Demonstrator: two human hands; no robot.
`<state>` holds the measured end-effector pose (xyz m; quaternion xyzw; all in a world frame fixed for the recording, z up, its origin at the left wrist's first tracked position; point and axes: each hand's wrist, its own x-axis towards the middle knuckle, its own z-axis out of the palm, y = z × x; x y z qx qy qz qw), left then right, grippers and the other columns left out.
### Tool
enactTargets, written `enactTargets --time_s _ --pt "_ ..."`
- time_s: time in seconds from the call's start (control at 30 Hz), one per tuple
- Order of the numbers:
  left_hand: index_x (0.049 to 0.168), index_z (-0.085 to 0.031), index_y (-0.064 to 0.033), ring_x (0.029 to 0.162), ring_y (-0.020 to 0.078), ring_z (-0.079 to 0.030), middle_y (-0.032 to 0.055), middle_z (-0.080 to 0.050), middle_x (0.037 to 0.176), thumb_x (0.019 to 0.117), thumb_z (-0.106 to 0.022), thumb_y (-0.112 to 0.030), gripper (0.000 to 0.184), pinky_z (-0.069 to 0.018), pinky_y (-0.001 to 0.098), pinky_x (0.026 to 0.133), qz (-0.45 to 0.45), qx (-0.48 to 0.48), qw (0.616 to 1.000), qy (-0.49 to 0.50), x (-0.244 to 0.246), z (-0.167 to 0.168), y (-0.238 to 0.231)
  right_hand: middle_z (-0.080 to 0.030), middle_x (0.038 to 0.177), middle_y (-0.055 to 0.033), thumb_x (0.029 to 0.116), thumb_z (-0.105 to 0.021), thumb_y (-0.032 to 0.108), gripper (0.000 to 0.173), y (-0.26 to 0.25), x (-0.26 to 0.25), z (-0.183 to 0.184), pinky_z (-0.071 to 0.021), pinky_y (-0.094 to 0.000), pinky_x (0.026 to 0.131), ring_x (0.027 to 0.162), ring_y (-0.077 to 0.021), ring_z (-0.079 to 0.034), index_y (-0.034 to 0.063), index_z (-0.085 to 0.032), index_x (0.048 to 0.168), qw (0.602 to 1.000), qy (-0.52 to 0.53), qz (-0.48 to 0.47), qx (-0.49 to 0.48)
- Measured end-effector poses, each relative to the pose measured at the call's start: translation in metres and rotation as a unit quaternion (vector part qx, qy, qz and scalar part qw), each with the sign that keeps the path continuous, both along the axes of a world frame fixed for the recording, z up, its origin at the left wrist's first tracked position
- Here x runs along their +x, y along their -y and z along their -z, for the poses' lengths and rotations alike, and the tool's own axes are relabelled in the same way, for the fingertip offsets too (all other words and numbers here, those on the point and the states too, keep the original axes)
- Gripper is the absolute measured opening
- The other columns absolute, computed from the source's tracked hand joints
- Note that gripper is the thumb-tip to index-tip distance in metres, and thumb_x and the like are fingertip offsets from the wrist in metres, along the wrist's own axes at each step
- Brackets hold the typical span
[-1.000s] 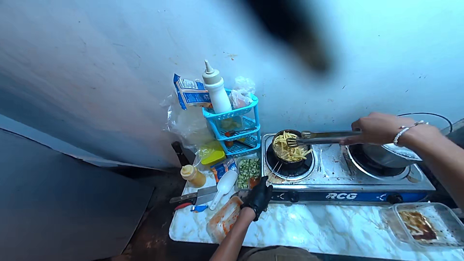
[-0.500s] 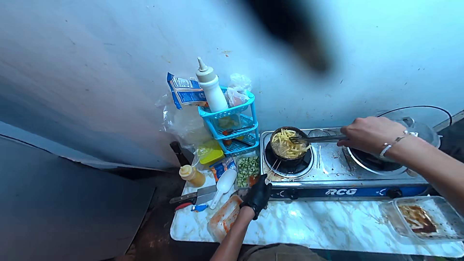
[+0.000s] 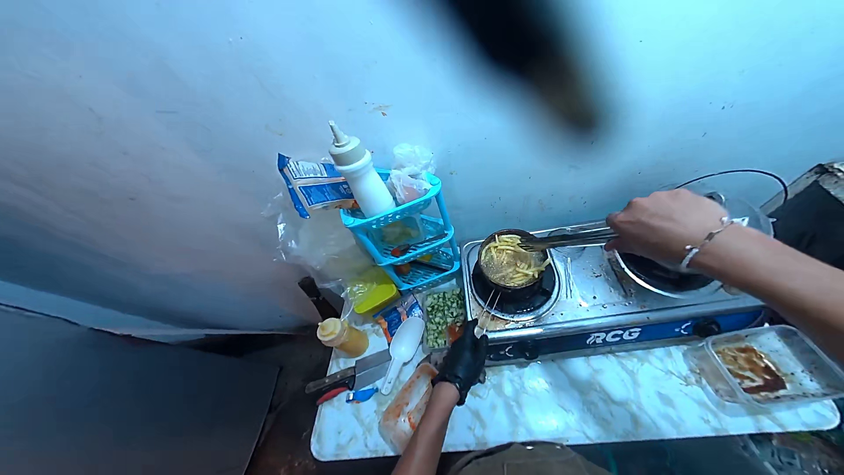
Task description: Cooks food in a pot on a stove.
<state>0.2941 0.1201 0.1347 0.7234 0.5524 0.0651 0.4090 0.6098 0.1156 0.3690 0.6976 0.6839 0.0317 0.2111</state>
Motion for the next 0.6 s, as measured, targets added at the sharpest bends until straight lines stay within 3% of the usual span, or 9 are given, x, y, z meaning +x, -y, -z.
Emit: enactTargets --time_s 0.17,0.37,0.47,0.6 --pt "0.156 -0.034 -0.0082 0.097 0.0305 -0.068 0.0188 -0.068 0.108 0.1083 -0.045 -0.028 0.053 -0.0547 0.048 0.091 -0.001 -0.003 1.0 0.001 0.001 0.001 -0.001 -0.067 0.081 -0.0134 0.0977 -0.069 0.045 0.036 0.023 0.009 -0.023 -0.0538 -0.0545 0.063 0.08 -0.0365 -0.069 0.0095 -0.072 0.092 1.0 0.028 -0.002 -0.006" --pt "0.153 -0.034 -0.0063 0.1 0.0281 -0.07 0.0179 -0.068 0.113 0.1066 -0.05 -0.03 0.055 -0.0558 0.0463 0.092 -0.027 -0.004 0.999 0.018 0.0 0.007 0.0 -0.066 0.072 -0.0123 0.0935 -0.075 0.042 0.035 0.028 0.017 0.003 -0.0523 -0.0524 0.057 0.07 -0.0353 -0.068 0.0096 -0.072 0.081 0.999 0.021 -0.013 0.033" --pt "0.148 -0.041 -0.0046 0.099 0.0276 -0.07 0.0176 -0.069 0.112 0.1064 -0.051 -0.031 0.05 -0.0556 0.0459 0.091 -0.026 0.001 0.999 0.027 -0.002 0.006 0.0 -0.067 0.076 -0.0133 0.0968 -0.072 0.039 0.033 0.021 0.01 0.0 -0.0526 -0.0529 0.059 0.075 -0.036 -0.069 0.009 -0.073 0.085 1.0 0.021 -0.007 0.019" --pt "0.151 -0.04 -0.007 0.1 0.0272 -0.07 0.0164 -0.069 0.113 0.1071 -0.049 -0.031 0.051 -0.0555 0.046 0.092 -0.014 -0.005 1.0 0.012 -0.005 0.002 0.002 -0.069 0.086 -0.0156 0.1011 -0.065 0.04 0.034 0.006 0.0 0.0 -0.0542 -0.0549 0.067 0.085 -0.0376 -0.07 0.0065 -0.071 0.094 0.999 0.019 -0.007 -0.024"
